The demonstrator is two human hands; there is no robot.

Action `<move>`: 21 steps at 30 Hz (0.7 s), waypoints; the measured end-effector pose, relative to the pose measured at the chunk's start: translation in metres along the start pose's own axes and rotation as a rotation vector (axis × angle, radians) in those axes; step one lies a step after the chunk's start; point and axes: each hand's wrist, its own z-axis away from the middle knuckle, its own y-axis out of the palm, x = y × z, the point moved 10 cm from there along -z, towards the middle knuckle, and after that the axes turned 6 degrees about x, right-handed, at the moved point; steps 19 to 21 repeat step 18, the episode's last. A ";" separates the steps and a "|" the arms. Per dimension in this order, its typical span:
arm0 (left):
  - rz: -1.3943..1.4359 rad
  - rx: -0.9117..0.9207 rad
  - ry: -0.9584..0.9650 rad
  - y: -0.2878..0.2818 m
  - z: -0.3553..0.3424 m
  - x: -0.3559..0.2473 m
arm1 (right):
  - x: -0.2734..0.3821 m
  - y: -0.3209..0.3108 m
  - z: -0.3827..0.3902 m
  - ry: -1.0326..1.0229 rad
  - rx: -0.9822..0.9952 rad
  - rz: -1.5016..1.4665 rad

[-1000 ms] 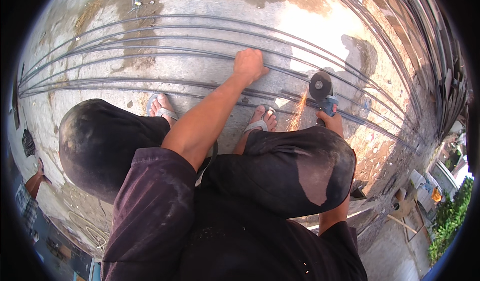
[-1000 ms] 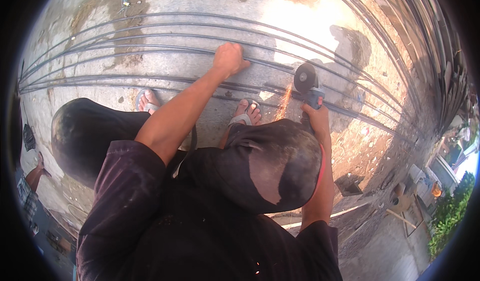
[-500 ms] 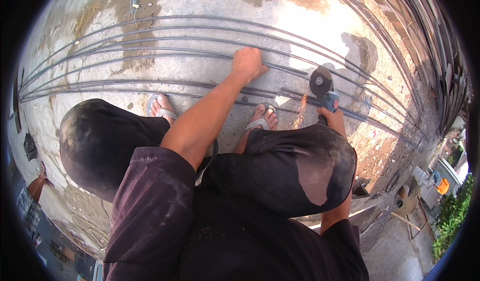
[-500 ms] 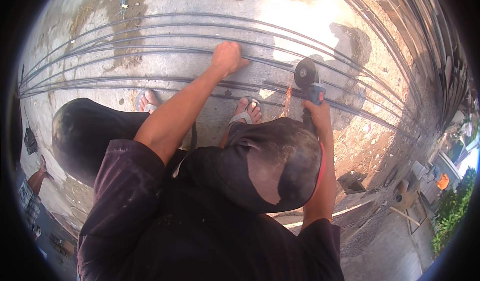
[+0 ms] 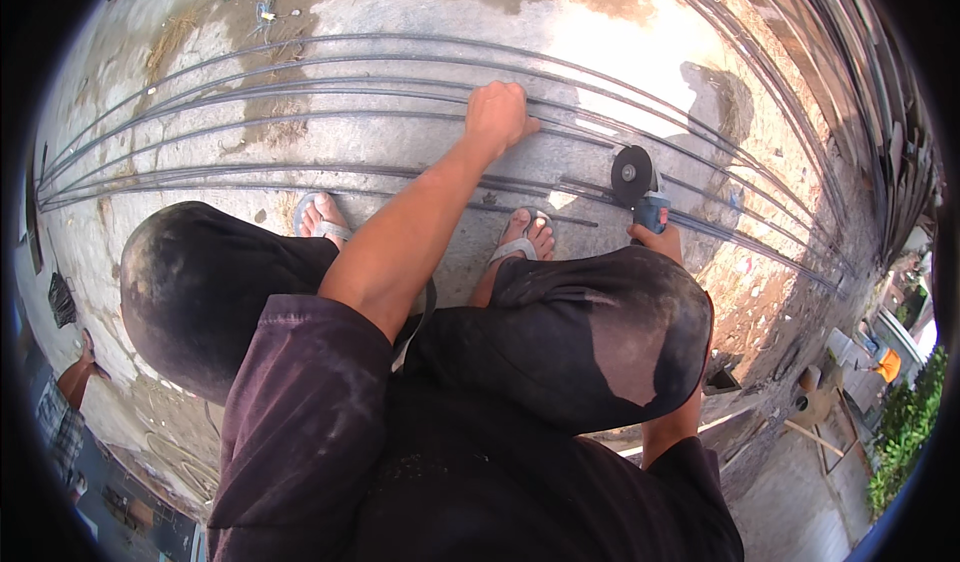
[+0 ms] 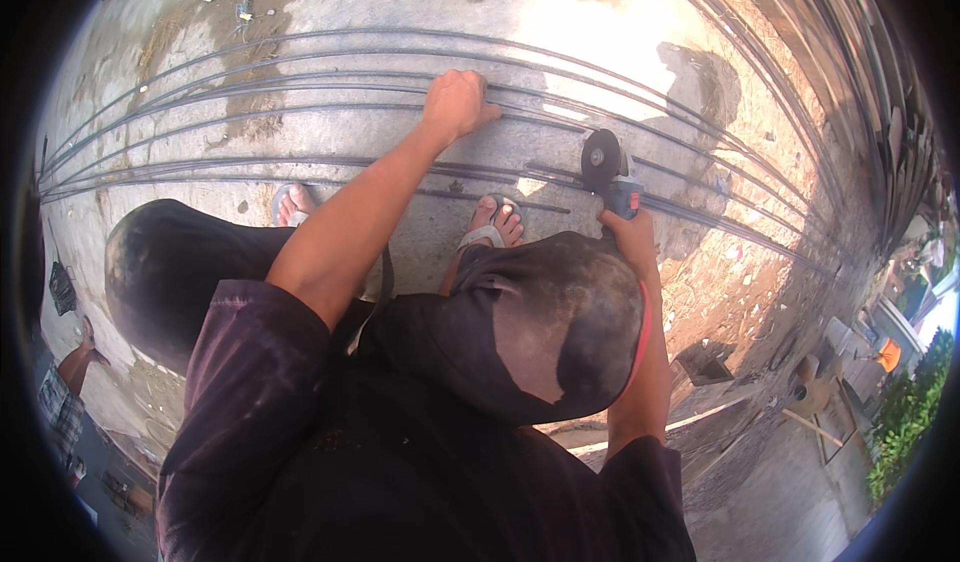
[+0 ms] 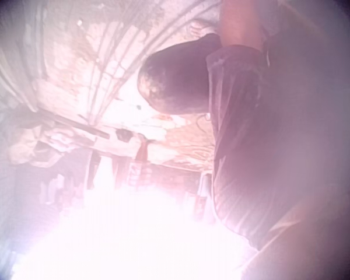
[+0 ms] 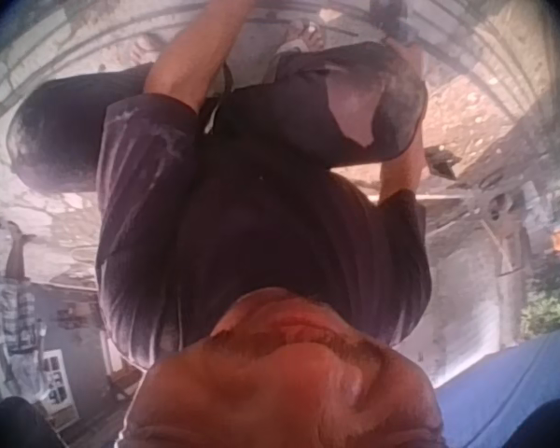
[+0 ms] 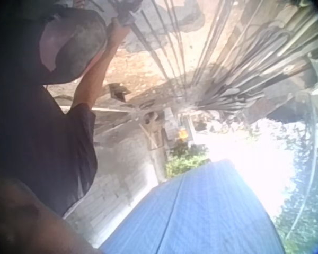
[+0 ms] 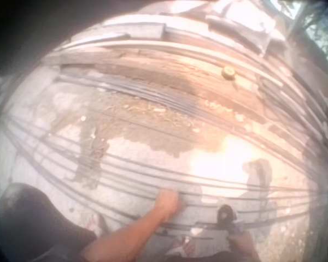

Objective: The person prepares an angle grinder by plugging it in and then uses it to cut several long metal rods laid out on the ground. The person holds the rods with one hand while operating the grinder with the other, creating sparks as the metal is severed.

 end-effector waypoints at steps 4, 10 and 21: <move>-0.043 0.021 -0.027 -0.008 -0.005 -0.004 | -0.037 -0.003 0.029 0.147 -0.071 -0.526; -0.092 -0.207 0.094 -0.031 -0.007 -0.023 | -0.017 -0.046 0.059 0.026 -0.196 -0.740; -0.344 -0.100 0.113 0.004 -0.021 -0.015 | -0.035 -0.030 0.055 0.040 -0.136 -0.751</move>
